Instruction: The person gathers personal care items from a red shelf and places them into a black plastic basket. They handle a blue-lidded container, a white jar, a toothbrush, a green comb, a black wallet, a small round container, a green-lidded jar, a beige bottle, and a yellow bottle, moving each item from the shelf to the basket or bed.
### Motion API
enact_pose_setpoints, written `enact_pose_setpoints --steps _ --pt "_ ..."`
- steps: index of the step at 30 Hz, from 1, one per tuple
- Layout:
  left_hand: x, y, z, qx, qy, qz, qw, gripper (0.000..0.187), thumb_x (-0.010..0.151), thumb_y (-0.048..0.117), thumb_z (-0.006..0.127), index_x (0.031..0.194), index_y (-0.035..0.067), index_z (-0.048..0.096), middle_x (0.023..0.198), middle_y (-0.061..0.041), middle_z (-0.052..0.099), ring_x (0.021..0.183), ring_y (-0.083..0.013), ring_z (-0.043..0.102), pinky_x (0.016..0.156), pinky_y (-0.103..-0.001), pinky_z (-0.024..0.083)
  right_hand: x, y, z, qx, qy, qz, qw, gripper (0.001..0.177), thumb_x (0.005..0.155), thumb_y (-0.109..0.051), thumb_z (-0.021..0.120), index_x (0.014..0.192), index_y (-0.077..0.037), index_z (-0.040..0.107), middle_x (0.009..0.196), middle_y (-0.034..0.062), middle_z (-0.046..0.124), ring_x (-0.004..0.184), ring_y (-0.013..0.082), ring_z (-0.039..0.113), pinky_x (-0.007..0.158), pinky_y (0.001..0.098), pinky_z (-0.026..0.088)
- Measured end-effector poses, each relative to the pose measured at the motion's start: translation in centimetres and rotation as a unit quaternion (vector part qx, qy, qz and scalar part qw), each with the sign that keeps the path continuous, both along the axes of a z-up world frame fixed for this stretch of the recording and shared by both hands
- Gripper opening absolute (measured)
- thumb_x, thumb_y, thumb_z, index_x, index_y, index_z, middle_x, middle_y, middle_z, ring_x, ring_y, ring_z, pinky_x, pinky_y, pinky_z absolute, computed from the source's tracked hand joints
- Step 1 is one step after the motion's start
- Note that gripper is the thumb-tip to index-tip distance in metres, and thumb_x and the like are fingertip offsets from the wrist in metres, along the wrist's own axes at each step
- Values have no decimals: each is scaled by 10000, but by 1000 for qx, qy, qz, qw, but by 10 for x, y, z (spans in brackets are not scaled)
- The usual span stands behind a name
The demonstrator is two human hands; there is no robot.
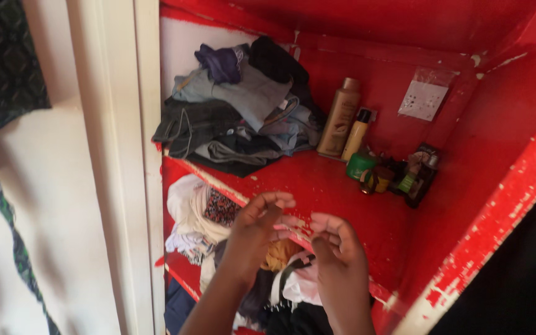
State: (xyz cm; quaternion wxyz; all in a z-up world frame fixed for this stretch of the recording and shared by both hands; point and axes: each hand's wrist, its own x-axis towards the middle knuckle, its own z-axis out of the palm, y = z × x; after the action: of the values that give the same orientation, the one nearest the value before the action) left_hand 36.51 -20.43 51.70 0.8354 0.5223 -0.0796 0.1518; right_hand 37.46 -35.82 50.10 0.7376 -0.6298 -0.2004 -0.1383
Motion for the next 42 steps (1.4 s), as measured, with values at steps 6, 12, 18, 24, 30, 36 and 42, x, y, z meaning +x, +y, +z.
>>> enact_pose_setpoints --steps 6,12,18,24,30,36,42 --pt "51 15 1 3 -29 -28 999 263 983 153 554 1186 30 667 1140 -67 714 902 -143 697 766 -314 601 23 -3 -6 -79 38 -51 995 322 868 6 606 1177 -13 690 1027 115 702 938 159 665 851 288 526" --pt "107 39 18 119 -43 42 991 233 973 130 543 1148 49 674 1098 -66 737 846 -149 720 718 -297 585 63 28 23 -179 -36 -125 975 362 875 -122 678 1234 -72 664 1117 79 734 1075 159 677 905 312 537" --pt "115 47 2 302 -104 205 925 152 903 105 611 1014 53 700 897 -106 730 716 -196 732 658 -342 571 182 44 71 -375 7 -353 857 531 856 -444 733 1289 -138 693 1309 177 677 1283 324 609 1154 422 451" --pt "123 52 -7 360 -164 241 886 117 864 69 634 962 53 696 870 -114 742 694 -227 714 685 -369 562 275 16 67 -376 192 -534 732 1044 765 -602 749 1544 -56 321 1642 285 -48 1454 529 -37 1142 624 77" --pt "126 55 -4 356 -124 212 902 179 842 77 654 1017 54 684 909 -97 727 563 -198 690 626 -347 559 259 5 38 -362 251 -496 749 747 862 -557 666 1505 -234 466 1647 249 170 1520 457 125 1196 635 152" --pt "139 53 6 295 19 95 951 227 891 145 661 1102 61 663 1022 -73 741 631 -186 747 617 -358 599 265 2 40 -339 196 -480 785 540 878 -487 661 1354 -242 591 1399 159 583 1274 372 550 1043 586 422" --pt "180 34 4 289 -112 160 937 307 874 165 719 1151 43 667 1138 -106 683 856 -164 740 686 -306 595 317 -4 21 20 26 -70 997 340 919 -48 517 1173 73 707 1110 203 738 933 278 703 836 396 599"
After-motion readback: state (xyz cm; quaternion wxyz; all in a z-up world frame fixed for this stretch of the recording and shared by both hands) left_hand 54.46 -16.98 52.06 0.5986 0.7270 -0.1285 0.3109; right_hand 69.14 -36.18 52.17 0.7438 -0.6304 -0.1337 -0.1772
